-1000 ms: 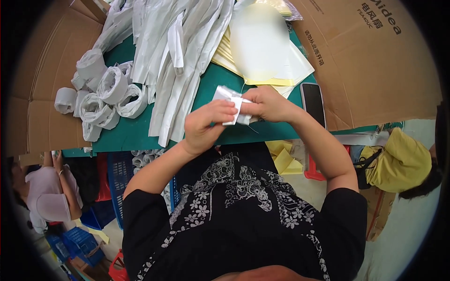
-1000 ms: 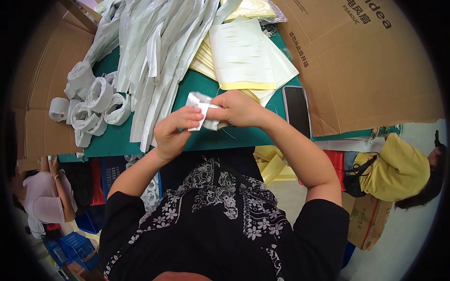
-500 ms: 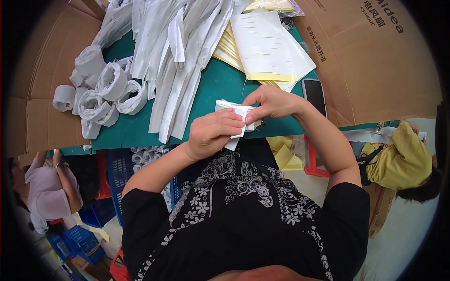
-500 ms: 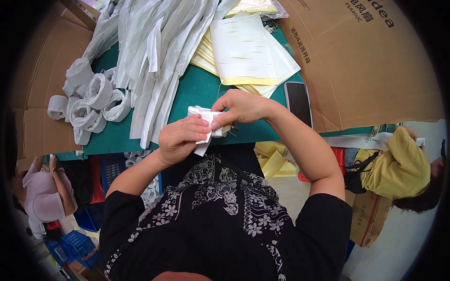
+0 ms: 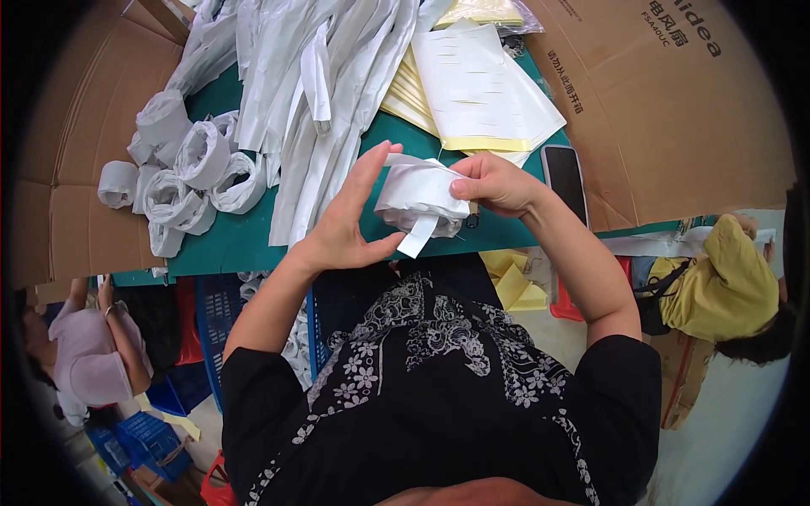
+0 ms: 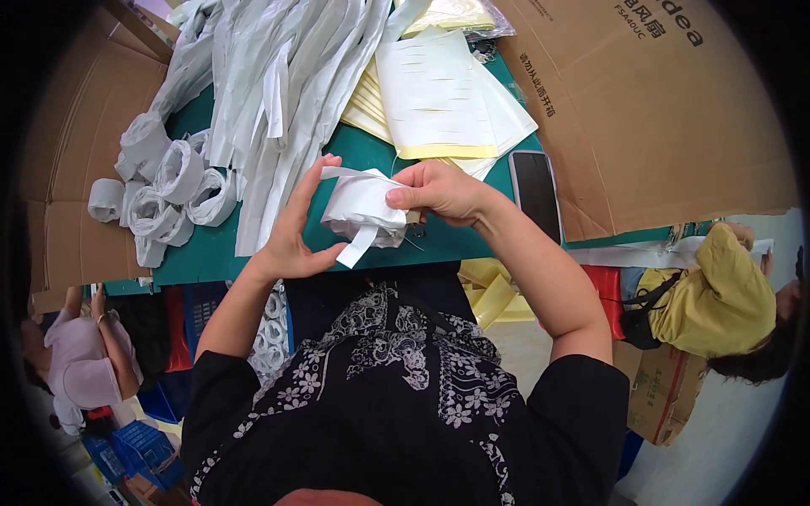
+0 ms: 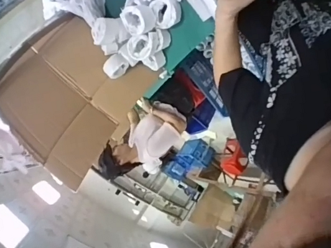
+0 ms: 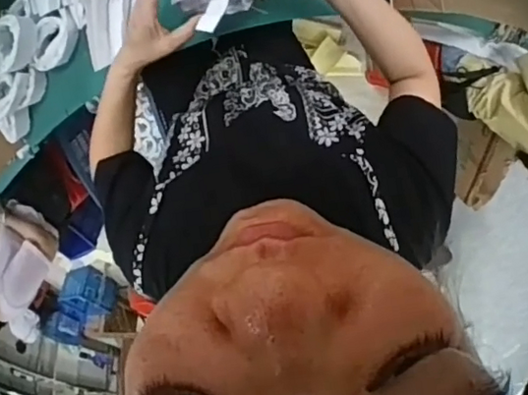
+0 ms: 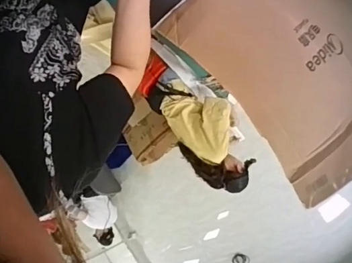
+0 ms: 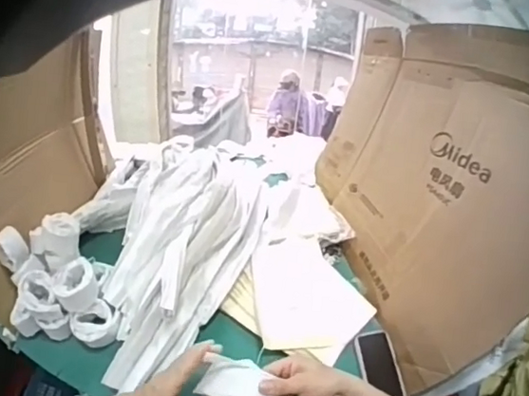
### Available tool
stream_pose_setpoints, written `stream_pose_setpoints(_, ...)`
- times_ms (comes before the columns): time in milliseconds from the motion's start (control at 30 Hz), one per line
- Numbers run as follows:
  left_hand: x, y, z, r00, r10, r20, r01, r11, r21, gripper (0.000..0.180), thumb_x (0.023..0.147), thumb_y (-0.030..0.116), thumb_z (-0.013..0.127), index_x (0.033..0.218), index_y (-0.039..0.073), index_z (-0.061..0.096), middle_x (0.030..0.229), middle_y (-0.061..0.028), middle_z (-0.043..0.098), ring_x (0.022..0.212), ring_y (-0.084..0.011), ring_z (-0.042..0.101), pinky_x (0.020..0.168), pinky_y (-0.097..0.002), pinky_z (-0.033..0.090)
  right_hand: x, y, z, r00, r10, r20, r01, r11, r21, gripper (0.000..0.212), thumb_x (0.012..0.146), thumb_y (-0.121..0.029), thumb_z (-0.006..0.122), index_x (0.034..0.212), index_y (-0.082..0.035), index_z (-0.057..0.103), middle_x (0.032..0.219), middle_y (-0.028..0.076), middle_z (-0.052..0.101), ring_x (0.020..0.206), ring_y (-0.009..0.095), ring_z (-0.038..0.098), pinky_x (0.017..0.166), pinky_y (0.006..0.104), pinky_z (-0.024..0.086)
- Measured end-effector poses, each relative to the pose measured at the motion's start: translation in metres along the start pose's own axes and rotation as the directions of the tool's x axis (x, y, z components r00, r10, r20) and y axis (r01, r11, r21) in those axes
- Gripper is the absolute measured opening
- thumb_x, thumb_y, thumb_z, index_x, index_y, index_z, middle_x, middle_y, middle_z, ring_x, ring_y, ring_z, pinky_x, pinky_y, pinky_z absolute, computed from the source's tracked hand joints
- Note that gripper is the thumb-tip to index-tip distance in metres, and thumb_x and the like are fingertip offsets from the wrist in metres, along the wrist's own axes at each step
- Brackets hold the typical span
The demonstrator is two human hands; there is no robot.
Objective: Rolling up fabric straps into neat coils and placing each coiled strap into a plastic packaging bag.
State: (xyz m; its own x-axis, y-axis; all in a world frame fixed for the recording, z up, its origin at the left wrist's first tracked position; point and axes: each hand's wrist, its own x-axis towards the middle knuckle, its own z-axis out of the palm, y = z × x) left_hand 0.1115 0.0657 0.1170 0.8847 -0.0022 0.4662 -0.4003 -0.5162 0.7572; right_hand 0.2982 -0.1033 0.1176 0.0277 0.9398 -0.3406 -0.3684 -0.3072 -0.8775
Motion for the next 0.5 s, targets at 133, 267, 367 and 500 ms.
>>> stream_pose_setpoints(133, 0.000, -0.012, 0.010, 0.923, 0.279, -0.265, -0.283, 0.959, 0.023, 0.107, 0.063, 0.024, 0.080, 0.142, 0.005, 0.010, 0.141, -0.0219, 0.025, 0.133, -0.0356, 0.024, 0.107, -0.0458, 0.020, -0.002, 0.005, 0.001, 1.000, 0.016, 0.003, -0.016, 1.000, 0.007, 0.025, 0.083, -0.026, 0.066, 0.091, -0.003, 0.065, 0.073, -0.002, 0.061, 0.062, 0.005, 0.051, 0.054, 0.0193, 0.039)
stream_pose_setpoints(267, 0.006, 0.004, -0.001, 0.923, 0.242, -0.298, -0.235, 0.970, 0.058, 0.109, 0.058, 0.037, 0.082, 0.141, 0.007, 0.018, 0.140, -0.0202, 0.028, 0.133, -0.0366, 0.023, 0.107, -0.0504, 0.016, -0.002, 0.023, -0.010, 0.999, 0.008, -0.042, -0.005, 0.998, 0.059, 0.022, 0.084, -0.025, 0.064, 0.090, -0.004, 0.065, 0.075, -0.001, 0.061, 0.062, 0.006, 0.052, 0.054, 0.0195, 0.038)
stream_pose_setpoints(367, 0.004, 0.009, -0.004, 0.995, 0.102, 0.016, -0.102, 0.946, 0.307, 0.091, 0.057, 0.043, 0.080, 0.132, 0.014, 0.040, 0.138, -0.0149, 0.033, 0.131, -0.0367, 0.025, 0.107, -0.0531, 0.014, -0.005, 0.018, -0.002, 0.997, 0.007, -0.075, 0.008, 0.980, 0.199, 0.022, 0.084, -0.025, 0.063, 0.092, -0.004, 0.064, 0.079, 0.001, 0.063, 0.067, 0.008, 0.056, 0.058, 0.0220, 0.043)
stream_pose_setpoints(500, 0.001, 0.012, 0.002, 0.978, 0.192, 0.080, -0.208, 0.862, 0.462, 0.075, 0.057, 0.038, 0.079, 0.124, 0.021, 0.051, 0.137, -0.0104, 0.037, 0.129, -0.0342, 0.029, 0.106, -0.0519, 0.016, -0.010, 0.011, 0.014, 0.990, 0.025, -0.139, 0.026, 0.935, 0.353, 0.022, 0.084, -0.023, 0.062, 0.094, -0.004, 0.063, 0.085, 0.004, 0.064, 0.075, 0.011, 0.060, 0.064, 0.0254, 0.047)
